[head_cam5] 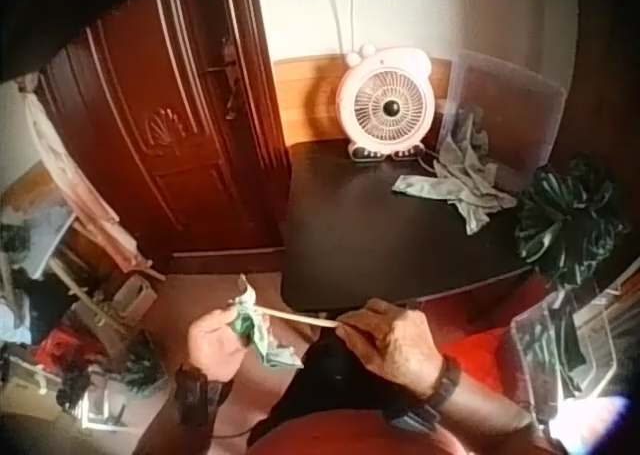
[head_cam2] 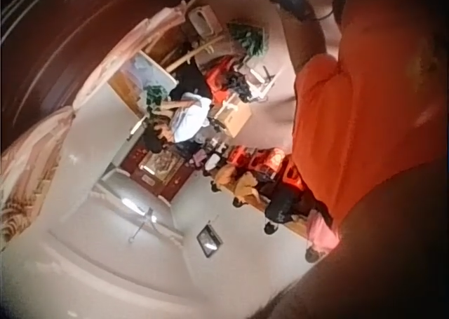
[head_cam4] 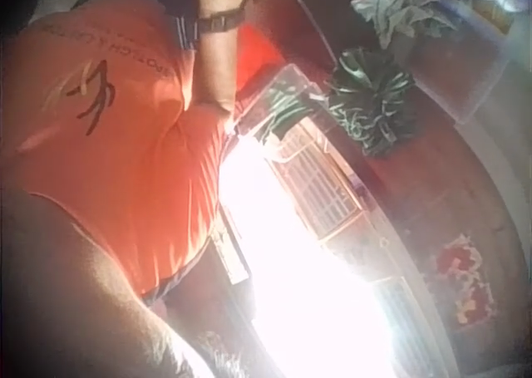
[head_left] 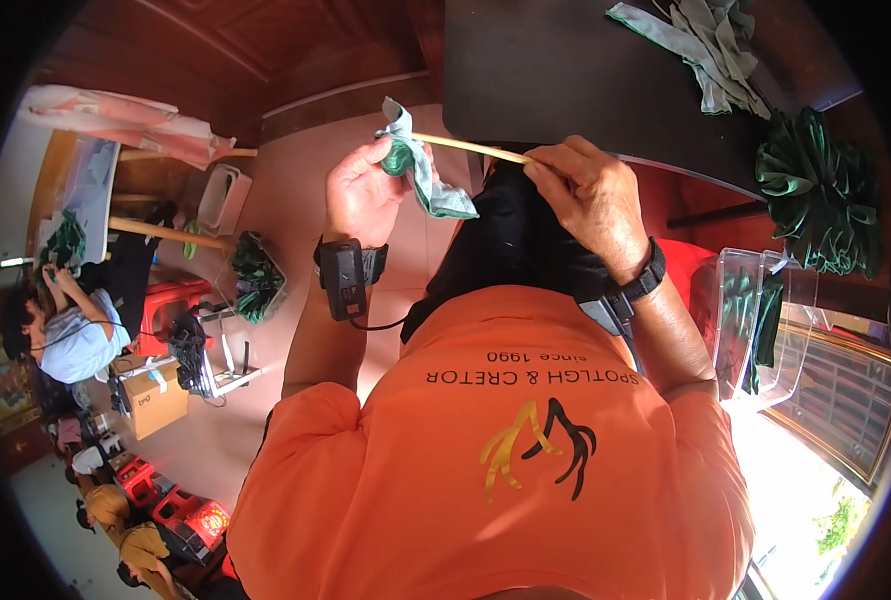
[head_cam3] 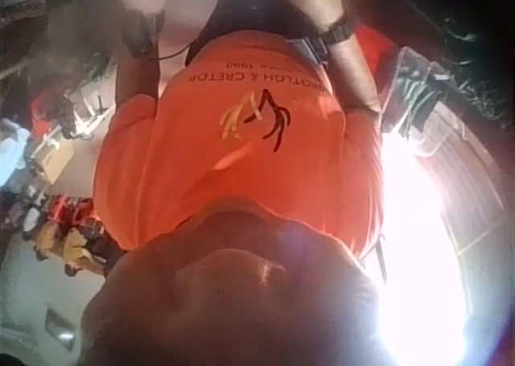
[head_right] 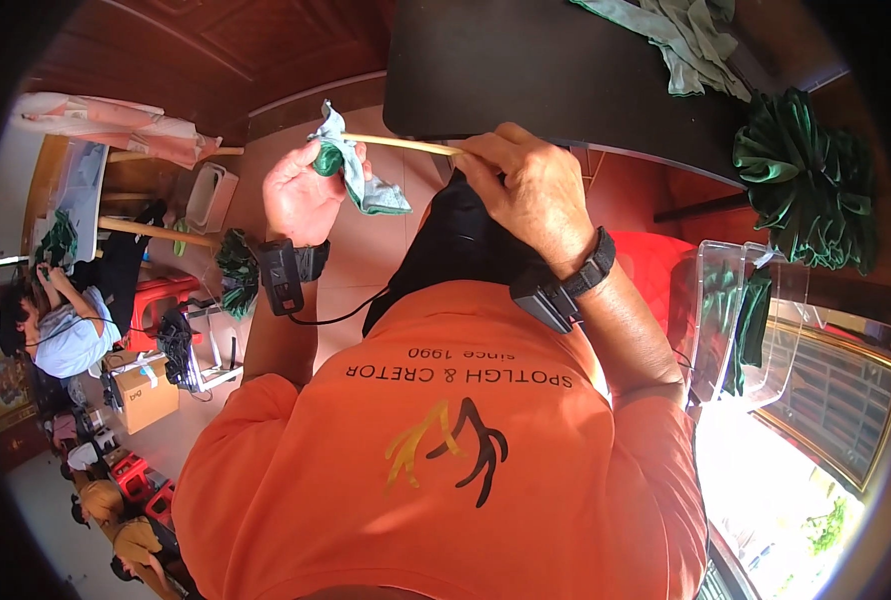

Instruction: The recorder is assembling artificial decorative leaves by wrapping green fabric strips around thin wooden sticks.

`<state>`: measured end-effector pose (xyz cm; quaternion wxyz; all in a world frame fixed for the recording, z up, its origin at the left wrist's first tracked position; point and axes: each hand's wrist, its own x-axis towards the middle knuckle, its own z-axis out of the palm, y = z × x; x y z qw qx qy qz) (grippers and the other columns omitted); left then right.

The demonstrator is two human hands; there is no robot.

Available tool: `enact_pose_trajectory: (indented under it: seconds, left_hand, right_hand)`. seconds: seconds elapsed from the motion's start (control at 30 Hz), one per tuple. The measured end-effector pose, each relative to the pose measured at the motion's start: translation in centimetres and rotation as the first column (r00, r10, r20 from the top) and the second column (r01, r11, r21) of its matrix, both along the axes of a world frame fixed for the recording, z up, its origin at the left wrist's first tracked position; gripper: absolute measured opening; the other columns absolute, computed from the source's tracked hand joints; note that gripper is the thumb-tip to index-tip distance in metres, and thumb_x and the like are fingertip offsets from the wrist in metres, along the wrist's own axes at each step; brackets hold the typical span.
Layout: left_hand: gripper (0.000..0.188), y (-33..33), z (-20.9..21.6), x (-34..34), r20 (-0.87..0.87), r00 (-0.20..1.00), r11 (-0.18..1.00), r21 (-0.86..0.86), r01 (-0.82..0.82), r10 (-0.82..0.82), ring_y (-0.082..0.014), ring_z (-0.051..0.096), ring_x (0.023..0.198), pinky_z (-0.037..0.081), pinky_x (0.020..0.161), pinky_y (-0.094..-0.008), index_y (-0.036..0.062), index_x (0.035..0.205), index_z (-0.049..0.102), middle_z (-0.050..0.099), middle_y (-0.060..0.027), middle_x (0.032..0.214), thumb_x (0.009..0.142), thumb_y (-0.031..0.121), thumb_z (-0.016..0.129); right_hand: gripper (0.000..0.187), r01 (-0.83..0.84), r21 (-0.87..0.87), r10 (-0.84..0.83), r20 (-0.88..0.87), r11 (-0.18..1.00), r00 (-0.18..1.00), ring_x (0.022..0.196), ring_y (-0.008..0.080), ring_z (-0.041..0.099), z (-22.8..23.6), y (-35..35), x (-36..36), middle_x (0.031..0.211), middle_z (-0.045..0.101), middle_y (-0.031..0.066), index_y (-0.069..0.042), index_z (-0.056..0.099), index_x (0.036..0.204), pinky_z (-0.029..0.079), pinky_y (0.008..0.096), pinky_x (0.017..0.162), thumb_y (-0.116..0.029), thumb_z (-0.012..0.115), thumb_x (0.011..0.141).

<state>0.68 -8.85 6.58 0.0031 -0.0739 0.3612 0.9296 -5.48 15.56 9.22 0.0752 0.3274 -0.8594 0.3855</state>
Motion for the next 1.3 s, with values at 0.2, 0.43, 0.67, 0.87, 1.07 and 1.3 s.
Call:
enact_pose_trajectory:
  seconds: [0.2,0.43,0.67,0.87,1.07,1.3]
  left_hand:
    - [0.026,0.5,0.2,-0.2,0.072,0.99,0.954,-0.283,-0.095,0.12,-0.0203,0.055,0.064,0.043,0.064,-0.0315,0.0006,0.093,0.054,0.058,-0.0109,0.075,0.088,0.025,0.046]
    - [0.022,0.5,0.0,-0.3,-0.032,0.999,0.84,-0.542,-0.032,0.018,-0.0109,0.041,0.045,0.027,0.04,-0.0212,0.0067,0.092,0.05,0.048,-0.0062,0.059,0.091,0.028,0.044]
    - [0.033,4.5,-0.1,-1.5,-0.134,0.989,0.925,-0.365,-0.103,0.057,-0.0081,0.033,0.043,0.023,0.041,-0.0214,0.0051,0.08,0.049,0.043,-0.003,0.054,0.091,0.036,0.043]
    - [0.053,5.6,-0.9,-1.7,-0.148,0.923,0.891,-0.248,-0.381,0.354,-0.0099,0.047,0.059,0.035,0.051,-0.0215,0.0011,0.115,0.049,0.059,-0.0052,0.082,0.094,0.046,0.033]
    - [0.039,3.3,-0.5,-2.0,-0.428,0.831,0.632,-0.545,-0.551,0.356,-0.0228,0.059,0.087,0.046,0.075,-0.0334,-0.0008,0.109,0.051,0.061,-0.0127,0.096,0.094,0.033,0.039]
    - [0.035,-1.3,-1.5,-2.7,-0.062,0.932,0.934,0.029,-0.357,0.358,-0.0241,0.053,0.063,0.043,0.051,-0.0306,-0.001,0.088,0.058,0.057,-0.0178,0.085,0.091,0.03,0.042]
  right_hand:
    - [0.01,-0.001,0.075,0.011,-0.136,0.997,0.991,0.057,0.0241,0.058,-0.2,-0.3,1.1,0.069,0.058,0.0045,-0.009,0.067,0.083,0.046,0.033,0.051,-0.017,0.064,0.079]
    - [0.008,-0.125,-0.045,0.121,-0.067,0.991,0.99,0.054,0.0215,0.055,-1.3,-1.0,1.6,0.066,0.056,0.0054,-0.006,0.066,0.084,0.043,0.0303,0.049,-0.013,0.063,0.081]
    - [0.022,0.117,-0.572,0.541,0.812,0.812,0.219,0.051,0.0017,0.028,-2.8,-3.3,3.2,0.058,0.039,-0.0075,-0.005,0.064,0.087,0.021,0.0184,0.044,-0.022,0.051,0.094]
    - [0.021,0.09,-0.626,0.527,0.719,0.775,0.453,0.051,0.0047,0.036,-4.1,-3.9,2.5,0.059,0.045,-0.005,-0.003,0.064,0.086,0.029,0.0209,0.045,-0.02,0.054,0.093]
    - [0.016,-0.007,-0.405,0.246,0.539,0.914,0.805,0.052,0.0114,0.049,-3.4,-3.5,2.7,0.06,0.054,0.0057,0.001,0.063,0.088,0.04,0.0264,0.05,-0.014,0.058,0.088]
    - [0.011,-0.043,-0.245,0.103,0.239,0.969,0.965,0.053,0.0126,0.05,-1.8,-1.3,2.7,0.065,0.057,0.0089,0.0,0.063,0.092,0.04,0.0254,0.051,-0.007,0.059,0.084]
